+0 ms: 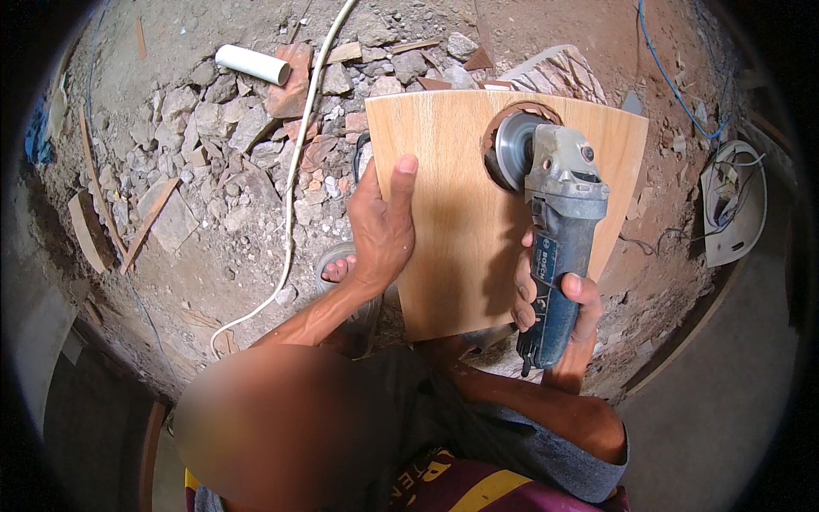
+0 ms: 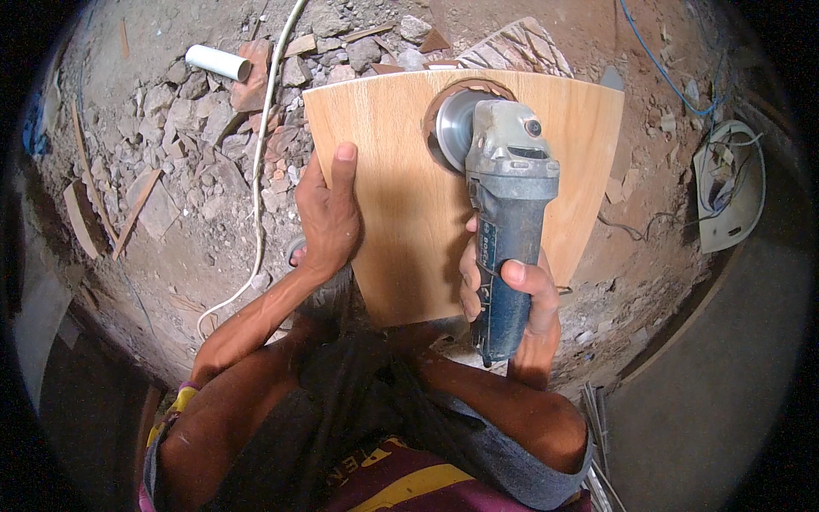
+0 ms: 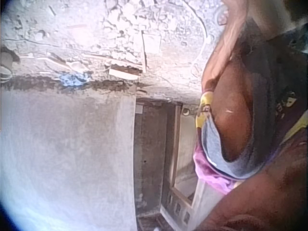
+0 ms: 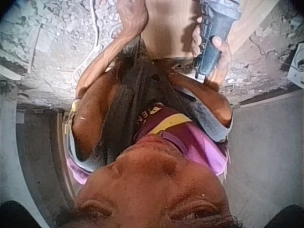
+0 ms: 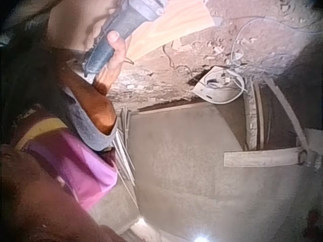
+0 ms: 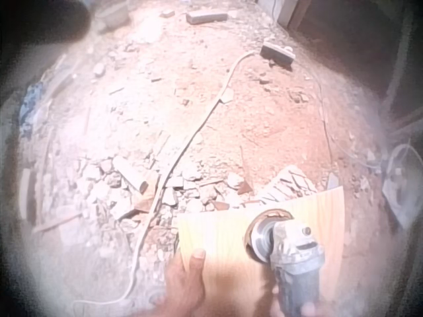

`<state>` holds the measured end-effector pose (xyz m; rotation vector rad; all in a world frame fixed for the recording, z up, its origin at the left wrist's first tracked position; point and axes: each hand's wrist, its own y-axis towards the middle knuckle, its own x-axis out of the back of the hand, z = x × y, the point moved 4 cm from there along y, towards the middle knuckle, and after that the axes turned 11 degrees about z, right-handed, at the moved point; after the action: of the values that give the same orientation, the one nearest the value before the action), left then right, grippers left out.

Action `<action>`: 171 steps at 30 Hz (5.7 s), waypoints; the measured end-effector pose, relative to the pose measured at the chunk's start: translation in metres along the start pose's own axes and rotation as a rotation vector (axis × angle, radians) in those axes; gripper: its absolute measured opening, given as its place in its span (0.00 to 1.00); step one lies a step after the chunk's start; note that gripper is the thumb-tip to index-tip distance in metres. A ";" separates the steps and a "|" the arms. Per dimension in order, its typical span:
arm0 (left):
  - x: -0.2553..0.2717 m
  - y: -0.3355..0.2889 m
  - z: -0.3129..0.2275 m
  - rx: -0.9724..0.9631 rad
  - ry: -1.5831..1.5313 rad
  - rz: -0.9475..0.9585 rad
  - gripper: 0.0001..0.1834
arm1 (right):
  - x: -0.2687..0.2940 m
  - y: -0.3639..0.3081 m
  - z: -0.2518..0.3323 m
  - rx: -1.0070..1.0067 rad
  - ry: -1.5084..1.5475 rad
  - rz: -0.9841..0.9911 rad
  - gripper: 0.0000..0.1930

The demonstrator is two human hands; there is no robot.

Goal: The person uses an angle grinder to cut a circular hole in a rectangular piece of plywood. They hold the wood steady with one hand while operating the tool with the other, then lift the finished piece and walk to a tiled area to hand it to another person.

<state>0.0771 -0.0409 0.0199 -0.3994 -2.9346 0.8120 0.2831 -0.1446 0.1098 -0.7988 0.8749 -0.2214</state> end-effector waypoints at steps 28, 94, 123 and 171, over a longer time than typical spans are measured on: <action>0.000 0.000 0.001 0.004 0.008 0.026 0.29 | -0.002 -0.003 0.000 0.015 -0.038 -0.038 0.42; -0.002 0.001 0.000 0.002 0.020 -0.029 0.34 | 0.003 0.001 -0.001 -0.031 -0.103 -0.056 0.42; -0.001 0.004 0.003 0.014 0.032 0.005 0.36 | 0.000 -0.001 0.003 -0.039 0.037 -0.012 0.41; 0.000 0.006 0.003 0.002 0.054 0.012 0.36 | 0.000 0.007 0.004 -0.032 0.027 -0.026 0.41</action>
<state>0.0779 -0.0372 0.0138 -0.4327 -2.8847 0.7925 0.2851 -0.1380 0.1064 -0.8394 0.8955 -0.2416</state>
